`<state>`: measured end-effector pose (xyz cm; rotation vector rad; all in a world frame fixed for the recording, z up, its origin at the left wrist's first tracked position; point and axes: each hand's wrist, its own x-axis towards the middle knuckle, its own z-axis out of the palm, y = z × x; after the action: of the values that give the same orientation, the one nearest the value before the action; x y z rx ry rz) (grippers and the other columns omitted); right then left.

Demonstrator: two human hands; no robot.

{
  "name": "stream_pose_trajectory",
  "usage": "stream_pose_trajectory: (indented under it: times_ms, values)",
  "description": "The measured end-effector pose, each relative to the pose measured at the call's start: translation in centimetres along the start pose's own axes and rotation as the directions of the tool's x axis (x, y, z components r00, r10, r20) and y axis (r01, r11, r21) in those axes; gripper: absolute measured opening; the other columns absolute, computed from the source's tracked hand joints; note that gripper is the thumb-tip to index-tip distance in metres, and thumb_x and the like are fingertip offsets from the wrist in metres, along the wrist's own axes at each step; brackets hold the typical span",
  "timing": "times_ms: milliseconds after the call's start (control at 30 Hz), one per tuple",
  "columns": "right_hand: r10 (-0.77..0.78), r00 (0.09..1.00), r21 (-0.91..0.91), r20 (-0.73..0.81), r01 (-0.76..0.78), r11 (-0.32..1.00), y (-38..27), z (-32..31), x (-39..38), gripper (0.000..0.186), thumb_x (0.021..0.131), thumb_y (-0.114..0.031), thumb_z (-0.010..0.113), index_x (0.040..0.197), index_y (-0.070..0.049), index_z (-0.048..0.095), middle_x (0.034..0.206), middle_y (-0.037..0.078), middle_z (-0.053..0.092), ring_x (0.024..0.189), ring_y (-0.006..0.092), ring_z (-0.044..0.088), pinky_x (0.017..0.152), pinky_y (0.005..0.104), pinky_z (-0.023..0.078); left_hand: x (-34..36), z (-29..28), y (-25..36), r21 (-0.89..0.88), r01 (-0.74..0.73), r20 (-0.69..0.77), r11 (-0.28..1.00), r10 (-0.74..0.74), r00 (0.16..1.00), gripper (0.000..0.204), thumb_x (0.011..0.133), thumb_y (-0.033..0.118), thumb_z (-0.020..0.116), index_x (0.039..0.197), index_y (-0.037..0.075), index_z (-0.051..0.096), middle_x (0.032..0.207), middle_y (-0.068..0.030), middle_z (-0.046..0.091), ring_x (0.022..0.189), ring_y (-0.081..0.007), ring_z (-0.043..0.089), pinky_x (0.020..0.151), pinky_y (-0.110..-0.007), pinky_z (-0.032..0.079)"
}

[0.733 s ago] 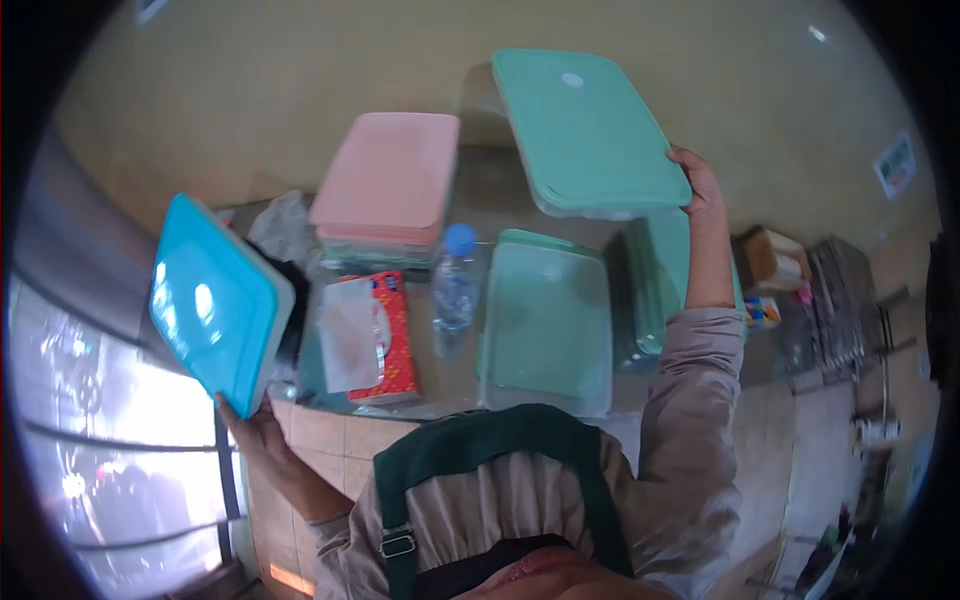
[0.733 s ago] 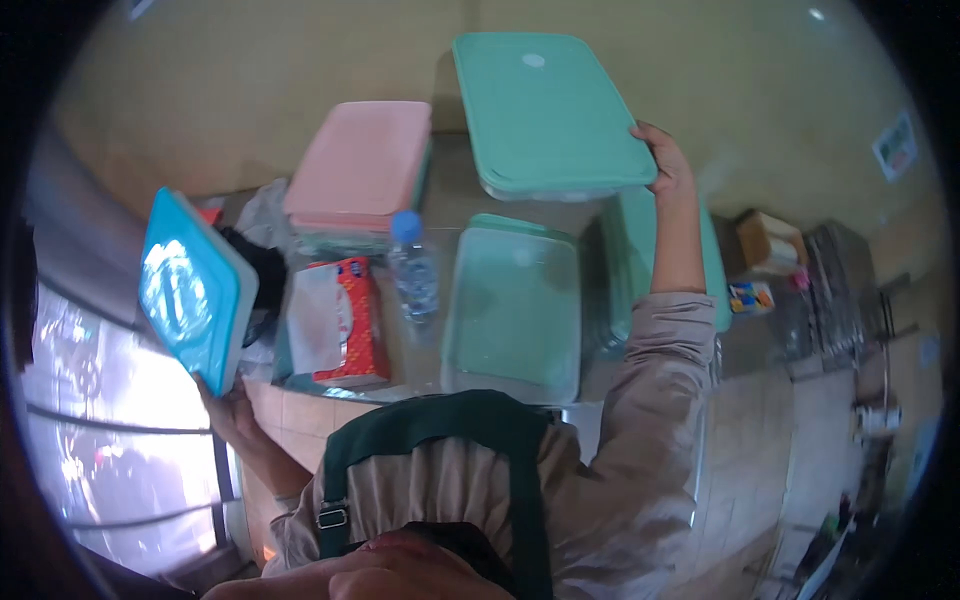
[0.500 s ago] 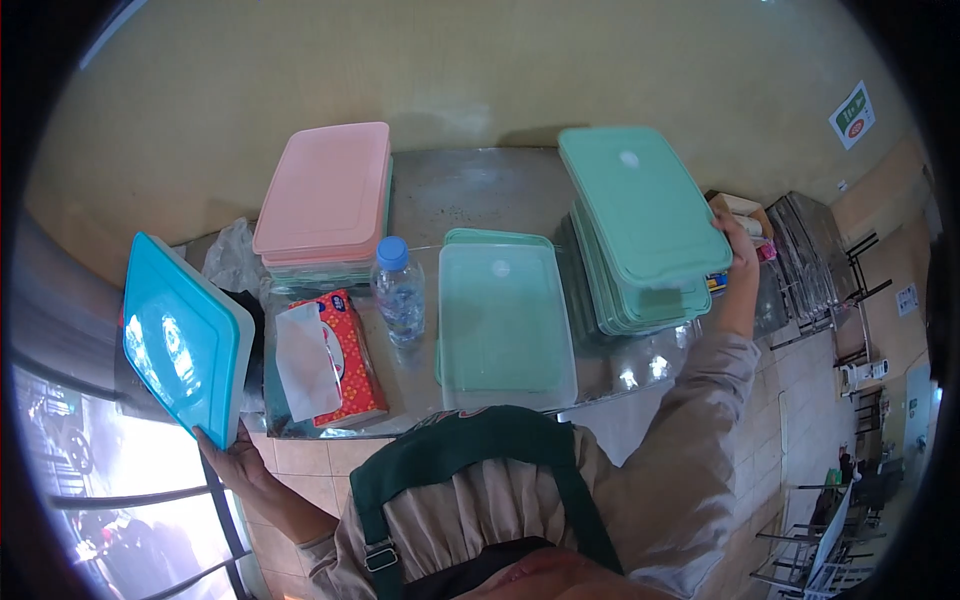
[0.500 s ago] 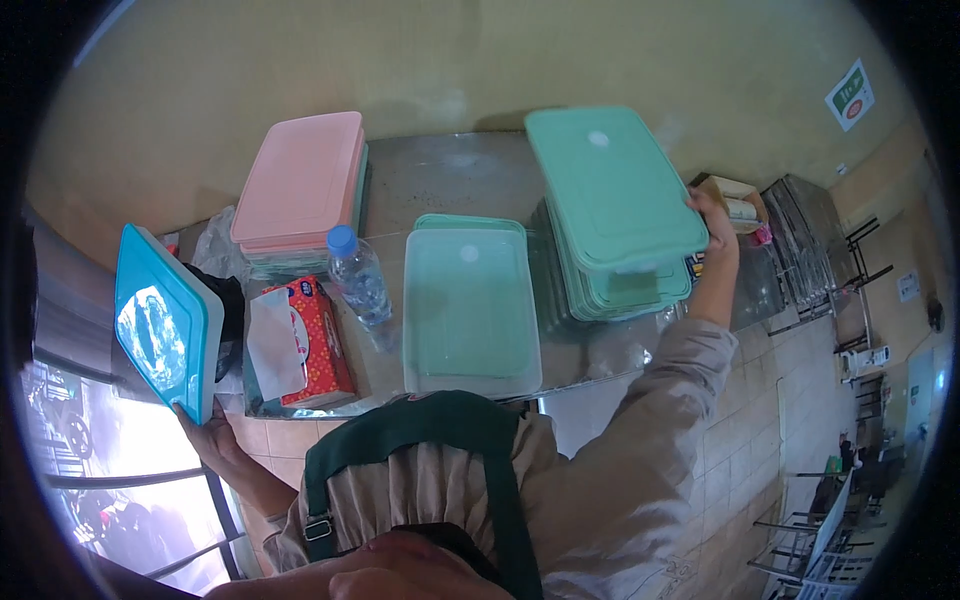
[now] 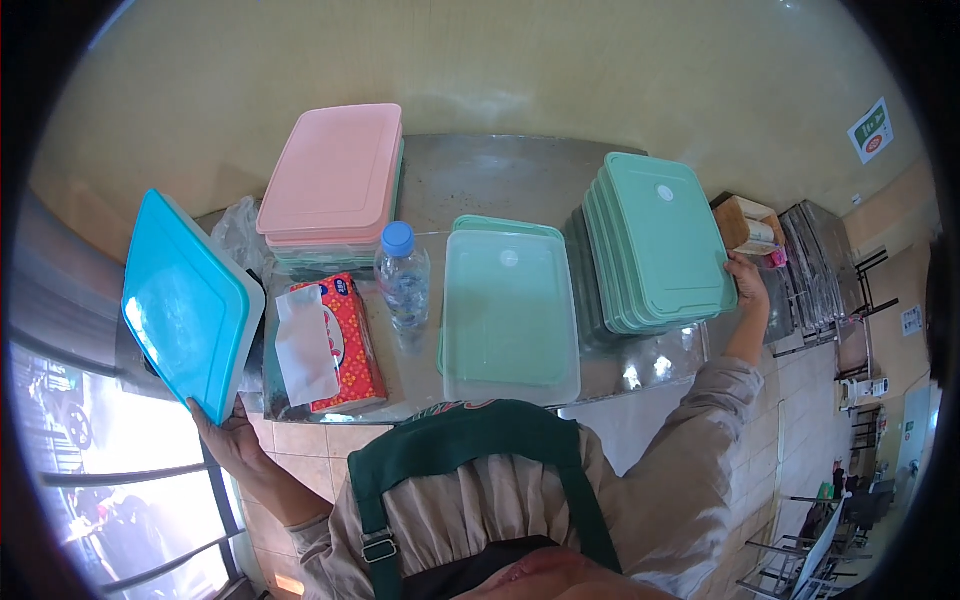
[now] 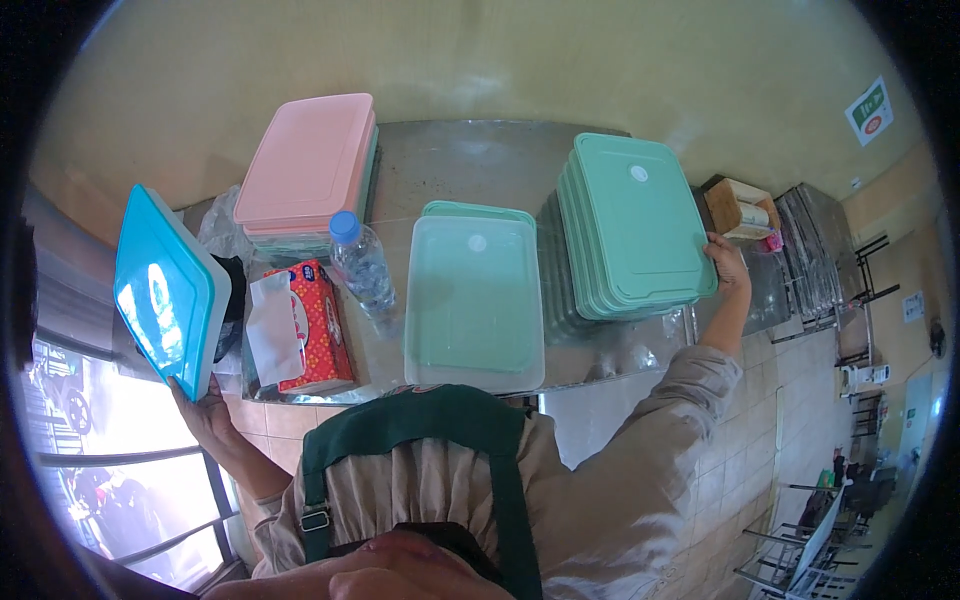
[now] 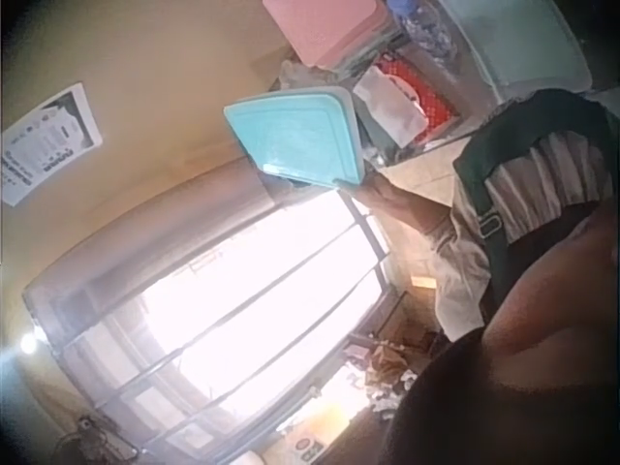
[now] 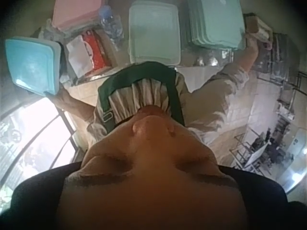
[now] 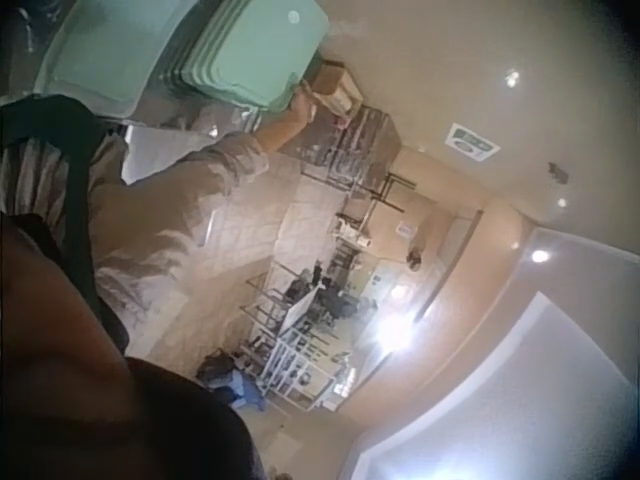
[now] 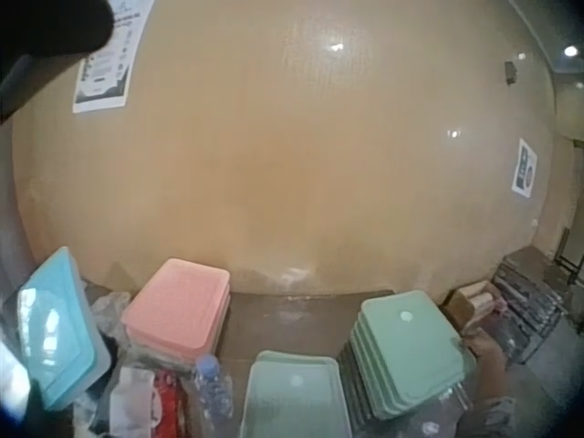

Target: Organizing and stacking plastic food containers and lids on a table.

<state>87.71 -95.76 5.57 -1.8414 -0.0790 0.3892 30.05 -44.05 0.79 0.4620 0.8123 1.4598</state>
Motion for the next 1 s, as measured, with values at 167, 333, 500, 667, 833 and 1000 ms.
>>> stream_pose_trajectory:
  times_ms: [167, 333, 500, 667, 833, 1000]
  values:
    - [-0.04, 0.998, -0.292, -0.043, 0.026, 0.956, 0.2, 0.4, 2.1, 0.032, 0.064, -0.001, 0.051, 0.095, 0.003, 0.056, 0.076, 0.006, 0.057, 0.069, 0.0153, 0.054, 0.064, 0.0258, 0.042, 0.0, -0.4, 0.2, -0.026, -0.007, -0.012, 1.0, 0.007, 1.0, 0.051, 0.076, 0.024, 0.061, 0.111, -0.005, 0.039, 0.102, -0.016, 0.052, 0.087, -0.0246, 0.055, 0.072, -0.031, 0.049]
    - [-0.067, 0.993, -0.656, -0.102, -0.017, 0.755, 0.1, -1.0, 4.3, 0.024, 0.059, 0.002, 0.05, 0.082, -0.002, 0.059, 0.063, 0.004, 0.054, 0.048, 0.0141, 0.049, 0.043, 0.0247, 0.038, 0.4, -1.1, 0.3, -0.032, -0.009, -0.034, 0.999, 0.008, 0.999, 0.048, 0.076, 0.024, 0.061, 0.109, -0.004, 0.04, 0.1, -0.0156, 0.052, 0.085, -0.0245, 0.056, 0.071, -0.032, 0.05]
    - [-0.214, 0.966, -0.897, -0.146, -0.038, 0.439, 0.2, -1.4, 5.5, 0.015, 0.062, 0.0, 0.051, 0.077, 0.003, 0.055, 0.066, 0.013, 0.056, 0.056, 0.0254, 0.054, 0.049, 0.0327, 0.042, 0.3, -1.9, 0.6, -0.033, -0.008, -0.051, 0.999, 0.006, 0.999, 0.046, 0.076, 0.025, 0.061, 0.108, -0.003, 0.041, 0.1, -0.0153, 0.053, 0.084, -0.0241, 0.056, 0.07, -0.031, 0.051]
    - [-0.614, 0.782, -0.964, -0.109, 0.067, 0.256, -6.5, 7.1, 4.3, 0.021, 0.071, -0.008, 0.048, 0.088, 0.003, 0.053, 0.087, 0.023, 0.056, 0.083, 0.0348, 0.054, 0.068, 0.0376, 0.042, 0.3, -2.6, 1.1, -0.05, -0.02, -0.035, 0.999, 0.019, 0.999, 0.047, 0.077, 0.026, 0.06, 0.108, -0.004, 0.041, 0.102, -0.0163, 0.052, 0.085, -0.0244, 0.056, 0.071, -0.031, 0.051]
    - [-0.533, 0.814, -0.49, 0.233, 0.571, 0.659, -12.9, 25.6, 0.1, 0.019, 0.074, -0.011, 0.052, 0.088, 0.0, 0.055, 0.08, 0.009, 0.058, 0.076, 0.0179, 0.054, 0.069, 0.0284, 0.042, 0.4, -2.5, 1.3, -0.05, -0.07, -0.096, 0.996, 0.065, 0.993, 0.048, 0.077, 0.026, 0.06, 0.109, -0.003, 0.041, 0.103, -0.0158, 0.052, 0.086, -0.0248, 0.056, 0.072, -0.032, 0.051]
    - [-0.049, 0.803, -0.212, 0.594, 0.215, 0.953, -11.1, 42.7, -1.3, 0.024, 0.079, -0.027, 0.054, 0.09, -0.006, 0.053, 0.079, 0.003, 0.054, 0.066, 0.0134, 0.054, 0.054, 0.0258, 0.043, 0.4, -3.2, 1.6, -0.064, -0.047, -0.091, 0.997, 0.041, 0.995, 0.049, 0.076, 0.028, 0.06, 0.111, 0.0, 0.04, 0.104, -0.0143, 0.052, 0.088, -0.0243, 0.055, 0.073, -0.033, 0.05]
